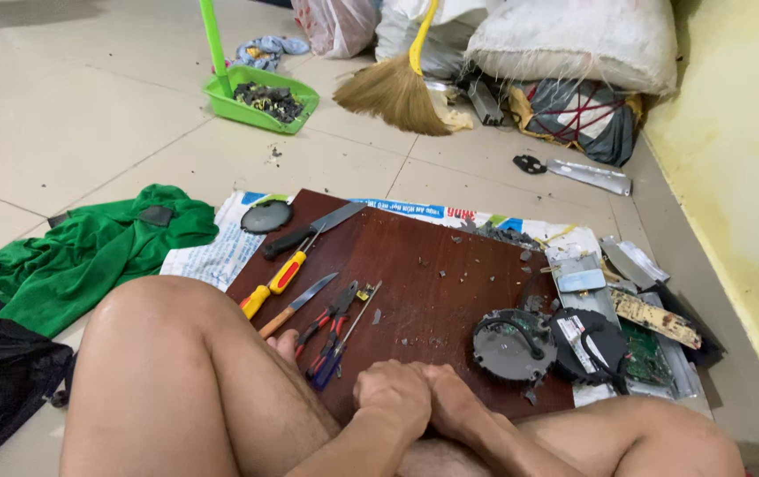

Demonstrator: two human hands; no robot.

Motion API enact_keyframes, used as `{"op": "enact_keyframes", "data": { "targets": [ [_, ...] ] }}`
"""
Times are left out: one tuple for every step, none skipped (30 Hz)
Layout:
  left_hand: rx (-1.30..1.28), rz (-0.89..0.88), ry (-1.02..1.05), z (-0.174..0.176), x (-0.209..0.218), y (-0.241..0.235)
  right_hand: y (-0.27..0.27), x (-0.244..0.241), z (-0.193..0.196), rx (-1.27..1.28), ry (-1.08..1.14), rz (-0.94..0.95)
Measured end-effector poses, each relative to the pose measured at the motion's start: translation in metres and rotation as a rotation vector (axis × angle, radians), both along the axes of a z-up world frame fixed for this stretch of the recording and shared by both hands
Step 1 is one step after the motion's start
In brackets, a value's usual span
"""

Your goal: The person sits on the floor and uses a screwdriver and pliers to disassemble a small electronic component on a wooden board. They remove parts and separate wires from the component.

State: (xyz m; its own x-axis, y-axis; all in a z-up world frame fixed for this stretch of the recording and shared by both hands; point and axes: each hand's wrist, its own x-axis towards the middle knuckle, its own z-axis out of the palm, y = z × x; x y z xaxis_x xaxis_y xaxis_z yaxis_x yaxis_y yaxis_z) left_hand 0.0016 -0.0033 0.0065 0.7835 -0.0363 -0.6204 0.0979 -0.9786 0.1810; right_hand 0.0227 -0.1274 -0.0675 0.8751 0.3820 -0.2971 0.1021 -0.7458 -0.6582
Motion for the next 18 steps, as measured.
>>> {"op": "enact_keyframes", "data": {
  "targets": [
    [0.0, 0.002, -0.008, -0.003, 0.004, -0.001, 0.003, 0.002, 0.006, 0.0, -0.008, 0.002],
    [0.022, 0.0, -0.032, -0.009, 0.004, -0.002, 0.005, -0.001, 0.009, -0.069, -0.093, 0.081],
    [0.044, -0.003, -0.056, -0.015, 0.005, -0.004, 0.007, -0.003, 0.012, -0.138, -0.178, 0.16],
    [0.043, -0.001, -0.057, -0.015, 0.005, -0.004, 0.004, 0.002, 0.001, -0.139, -0.179, 0.161],
    [0.047, -0.009, -0.049, -0.015, 0.005, -0.005, 0.001, 0.007, -0.01, -0.149, -0.145, 0.133],
    [0.05, -0.018, -0.044, -0.016, 0.005, -0.007, -0.003, 0.011, -0.022, -0.158, -0.113, 0.102],
    [0.049, -0.02, -0.046, -0.024, 0.007, -0.01, -0.002, 0.009, -0.017, -0.16, -0.115, 0.1],
    [0.056, -0.037, -0.078, -0.032, 0.009, -0.011, 0.0, 0.008, -0.013, -0.182, -0.091, 0.079],
    [0.064, -0.054, -0.11, -0.04, 0.013, -0.013, 0.002, 0.007, -0.008, -0.204, -0.067, 0.058],
    [0.062, -0.05, -0.117, -0.036, 0.008, -0.009, 0.003, 0.009, 0.001, -0.206, -0.074, 0.06],
    [0.079, -0.073, -0.159, -0.033, 0.003, -0.006, 0.004, 0.01, 0.01, -0.241, -0.043, 0.033],
    [0.105, -0.101, -0.181, -0.036, -0.012, 0.002, 0.01, 0.001, 0.01, -0.266, 0.008, 0.004],
    [0.112, -0.103, -0.168, -0.036, -0.021, 0.01, 0.008, -0.009, 0.007, -0.258, 0.021, 0.004],
    [0.037, -0.041, -0.113, -0.03, -0.021, 0.018, 0.007, -0.007, 0.011, -0.221, -0.048, 0.054],
    [-0.04, 0.021, -0.06, -0.024, -0.021, 0.026, 0.006, -0.003, 0.016, -0.182, -0.116, 0.104],
    [-0.043, 0.019, -0.049, -0.026, -0.023, 0.031, 0.005, -0.002, 0.01, -0.184, -0.104, 0.103],
    [-0.071, 0.052, -0.097, -0.029, -0.024, 0.035, 0.003, -0.001, 0.003, -0.173, -0.135, 0.105],
    [-0.105, 0.083, -0.145, -0.031, -0.024, 0.037, 0.0, 0.002, -0.003, -0.167, -0.166, 0.103]
  ]
}}
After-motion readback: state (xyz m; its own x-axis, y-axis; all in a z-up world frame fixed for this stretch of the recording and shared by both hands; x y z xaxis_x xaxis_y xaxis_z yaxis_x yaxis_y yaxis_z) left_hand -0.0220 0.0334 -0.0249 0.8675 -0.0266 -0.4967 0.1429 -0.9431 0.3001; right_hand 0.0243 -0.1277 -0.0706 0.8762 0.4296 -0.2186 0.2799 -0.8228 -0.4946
